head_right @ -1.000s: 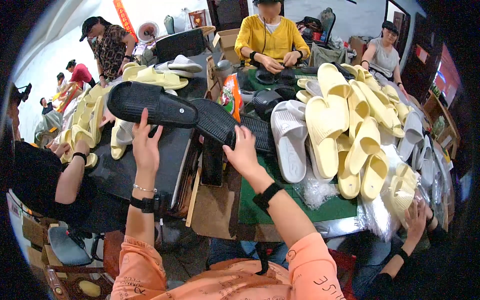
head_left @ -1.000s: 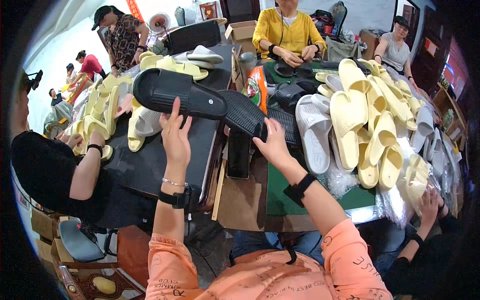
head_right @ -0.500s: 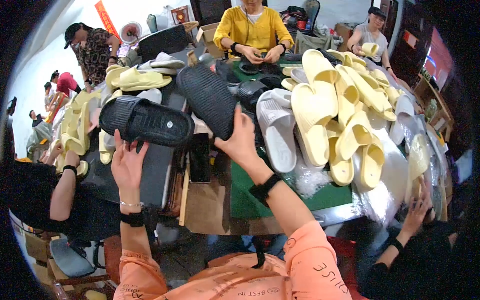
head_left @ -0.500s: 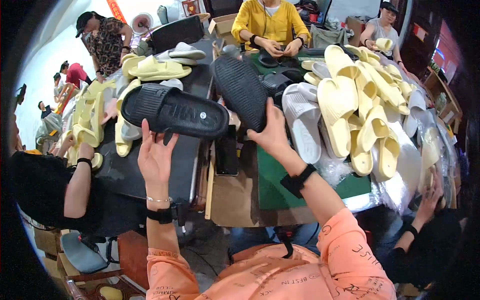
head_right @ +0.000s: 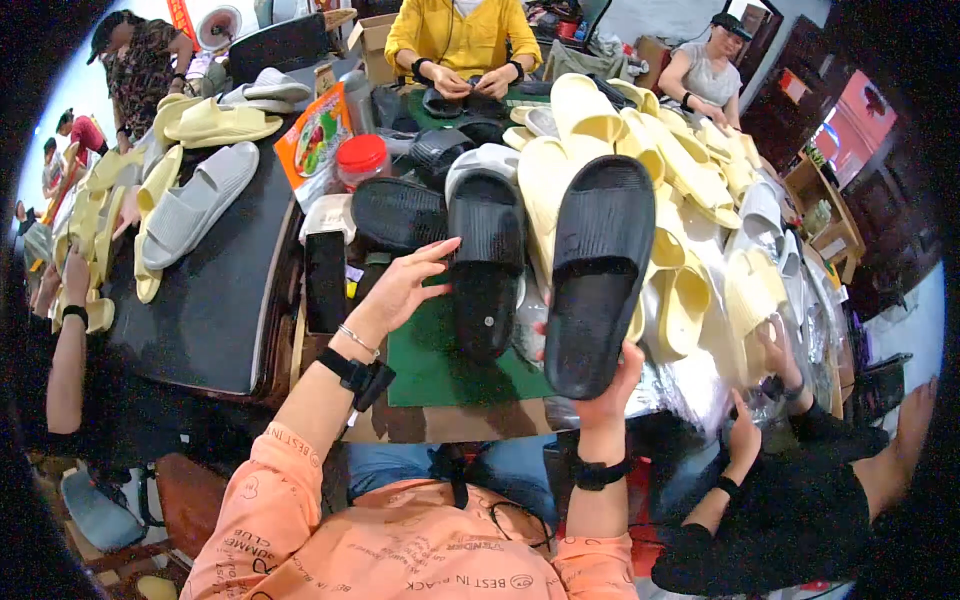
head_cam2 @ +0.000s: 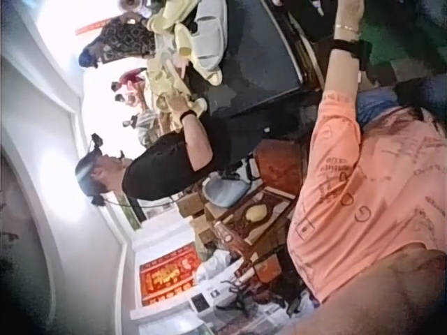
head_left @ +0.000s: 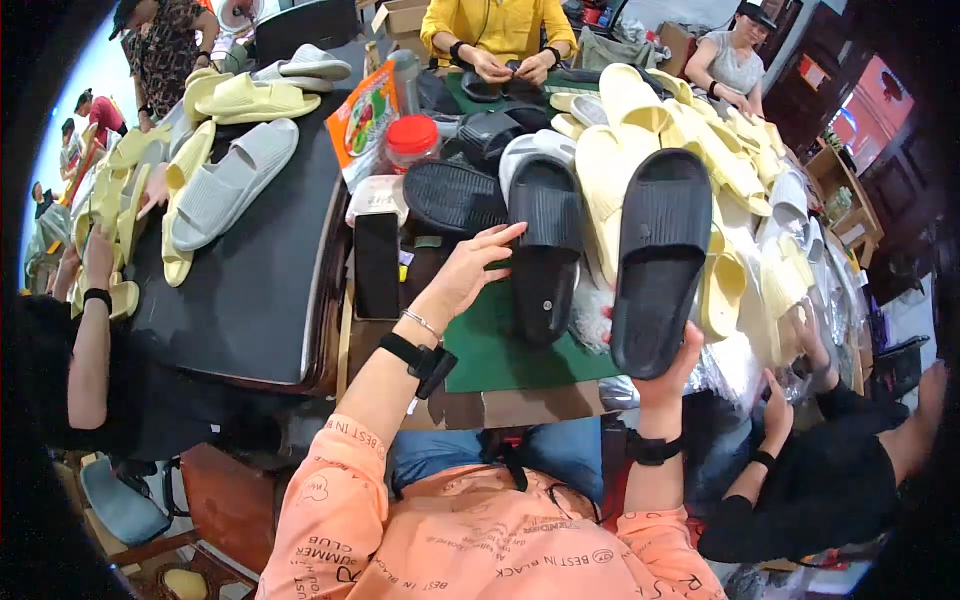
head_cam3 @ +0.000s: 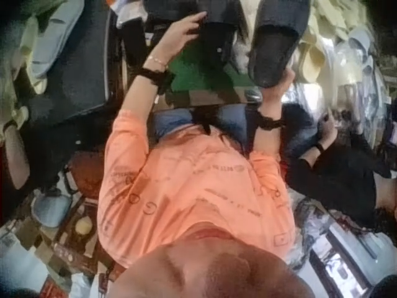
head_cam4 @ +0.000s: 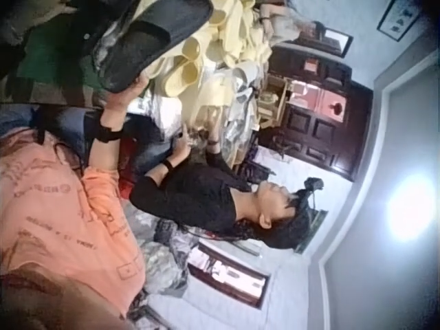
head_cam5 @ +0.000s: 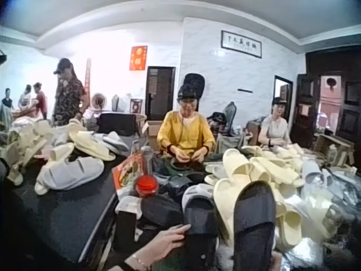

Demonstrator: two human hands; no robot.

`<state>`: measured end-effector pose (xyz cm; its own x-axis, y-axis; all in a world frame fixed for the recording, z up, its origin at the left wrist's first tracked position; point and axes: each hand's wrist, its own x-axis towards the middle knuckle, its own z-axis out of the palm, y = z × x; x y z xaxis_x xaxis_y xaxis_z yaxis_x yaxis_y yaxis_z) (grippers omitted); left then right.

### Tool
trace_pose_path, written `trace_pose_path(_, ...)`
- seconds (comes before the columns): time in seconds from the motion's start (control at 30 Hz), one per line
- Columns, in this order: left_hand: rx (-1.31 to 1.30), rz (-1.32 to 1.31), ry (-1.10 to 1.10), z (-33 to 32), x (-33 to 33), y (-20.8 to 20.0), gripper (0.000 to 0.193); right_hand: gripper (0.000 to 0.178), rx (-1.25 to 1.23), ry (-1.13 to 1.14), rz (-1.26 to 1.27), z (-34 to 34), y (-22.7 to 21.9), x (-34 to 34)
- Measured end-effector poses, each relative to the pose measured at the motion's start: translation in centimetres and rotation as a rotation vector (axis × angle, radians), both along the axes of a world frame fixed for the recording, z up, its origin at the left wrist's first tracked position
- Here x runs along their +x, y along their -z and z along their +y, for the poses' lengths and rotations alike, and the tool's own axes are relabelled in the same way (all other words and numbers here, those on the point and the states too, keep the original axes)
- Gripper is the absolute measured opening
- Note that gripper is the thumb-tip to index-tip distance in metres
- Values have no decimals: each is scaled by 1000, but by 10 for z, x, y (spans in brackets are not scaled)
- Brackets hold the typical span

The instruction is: Inspecting, cleaning, and sorting rubber sandals at a workspace with other workers.

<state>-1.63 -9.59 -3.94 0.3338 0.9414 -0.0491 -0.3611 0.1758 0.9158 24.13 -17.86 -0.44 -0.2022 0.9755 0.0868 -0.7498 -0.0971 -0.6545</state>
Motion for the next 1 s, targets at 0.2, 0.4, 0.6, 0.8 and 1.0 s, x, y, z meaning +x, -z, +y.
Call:
trace_pose_path(0.2, -82, -176, -14, -18, -1, 15, 58, 73, -113, -400, 82, -6, 16, -38)
trace_pose_path(0.4, 33, -292, -240, -66, -21, 15, 64, 55, -289, -626, 22, -5, 42, -83)
trace_pose_path(0.6, -17, -36, -572, -47, -47, 19, 66, 27, 45, -154, -875, -1, 55, -62)
trace_pose_path(0.8, 144, 301, -626, -7, -46, 37, 68, 13, -31, 559, -1339, 1, 72, 33)
trace_pose_path(1.0, 119, 467, -585, 12, -27, 59, 73, 19, 8, 505, -1450, -6, 95, 43)
